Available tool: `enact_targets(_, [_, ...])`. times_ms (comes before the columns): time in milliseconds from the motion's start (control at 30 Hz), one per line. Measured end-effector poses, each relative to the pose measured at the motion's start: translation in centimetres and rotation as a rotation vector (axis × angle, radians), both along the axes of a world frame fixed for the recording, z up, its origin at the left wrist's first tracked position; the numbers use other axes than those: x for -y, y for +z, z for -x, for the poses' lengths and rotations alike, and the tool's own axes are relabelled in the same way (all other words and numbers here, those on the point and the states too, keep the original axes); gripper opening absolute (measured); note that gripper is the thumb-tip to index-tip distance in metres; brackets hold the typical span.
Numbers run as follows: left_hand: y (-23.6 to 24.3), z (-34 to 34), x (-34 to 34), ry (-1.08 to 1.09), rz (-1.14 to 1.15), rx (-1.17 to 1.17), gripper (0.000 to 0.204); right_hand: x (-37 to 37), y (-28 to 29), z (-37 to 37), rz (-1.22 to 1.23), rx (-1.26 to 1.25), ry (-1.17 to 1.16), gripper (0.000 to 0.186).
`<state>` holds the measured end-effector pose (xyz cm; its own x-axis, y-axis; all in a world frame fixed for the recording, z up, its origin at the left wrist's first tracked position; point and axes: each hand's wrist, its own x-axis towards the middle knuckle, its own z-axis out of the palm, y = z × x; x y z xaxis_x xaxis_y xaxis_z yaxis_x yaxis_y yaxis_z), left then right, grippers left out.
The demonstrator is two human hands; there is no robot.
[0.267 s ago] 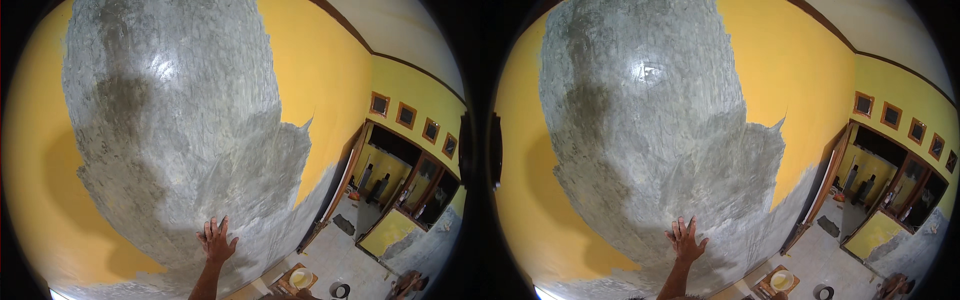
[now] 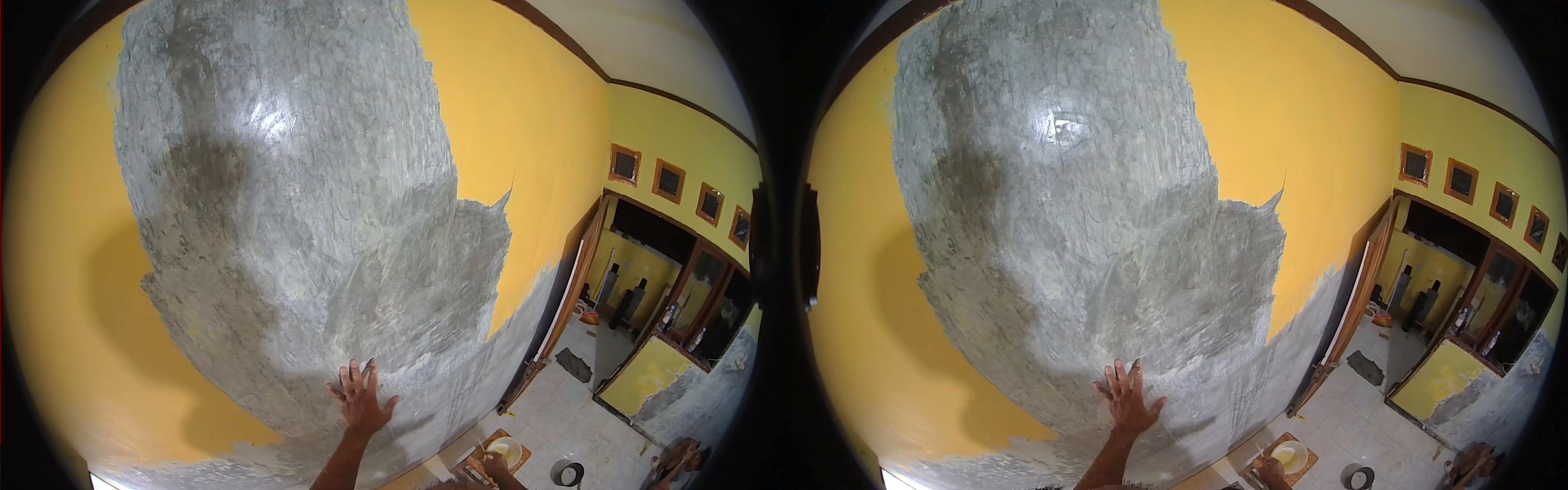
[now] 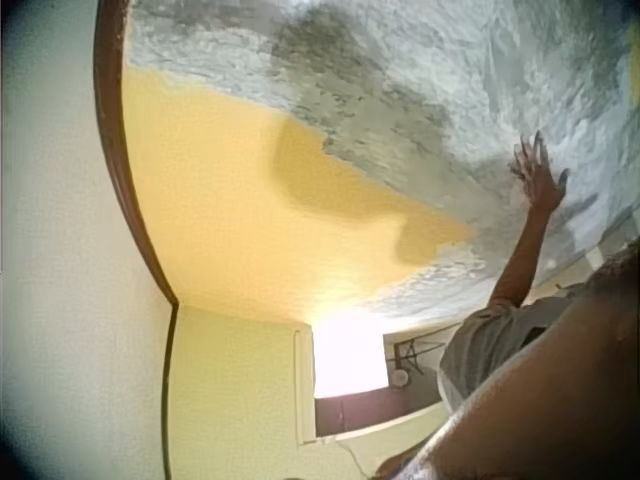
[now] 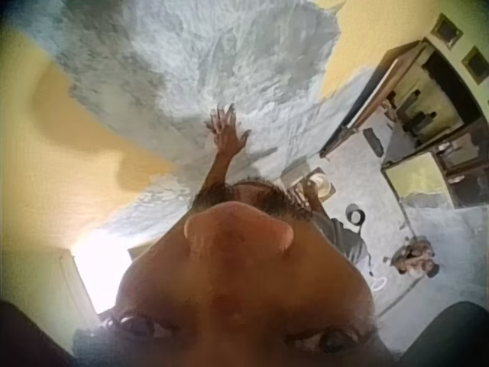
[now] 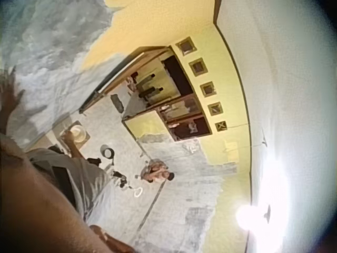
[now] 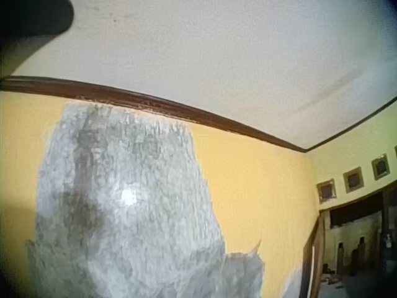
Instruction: The person applies plaster onto a wall using a scraper and touches the wall surface by hand.
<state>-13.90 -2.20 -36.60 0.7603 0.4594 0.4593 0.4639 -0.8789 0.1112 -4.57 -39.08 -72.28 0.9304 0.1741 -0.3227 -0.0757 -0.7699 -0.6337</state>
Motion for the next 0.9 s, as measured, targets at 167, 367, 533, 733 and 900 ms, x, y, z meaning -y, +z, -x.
enact_targets(167, [8.3, -0.8, 4.3, -0.398, -0.023, 0.352, 0.082, -9.2, 20.5, -6.5, -0.618, 0.282, 0.106, 0.023])
enact_targets(367, [28.1, -6.3, 3.3, -0.74, -0.424, 0.565, 0.051, -18.7, 49.8, -11.2, -0.85, 1.0, 0.416, 0.025])
enact_targets(533, [41.3, -8.5, 1.8, -0.77, -0.85, 0.499, 0.043, -20.5, 67.4, -10.6, -0.728, 1.386, 0.406, 0.023])
enact_targets(733, [49.4, -10.4, -0.7, -0.609, -1.173, 0.44, 0.039, -22.2, 80.4, -11.4, -0.61, 1.58, 0.339, 0.025])
enact_targets(900, [54.0, -13.0, -1.2, -0.469, -1.32, 0.582, 0.03, -22.2, 85.6, -12.0, -0.675, 1.587, 0.349, 0.026])
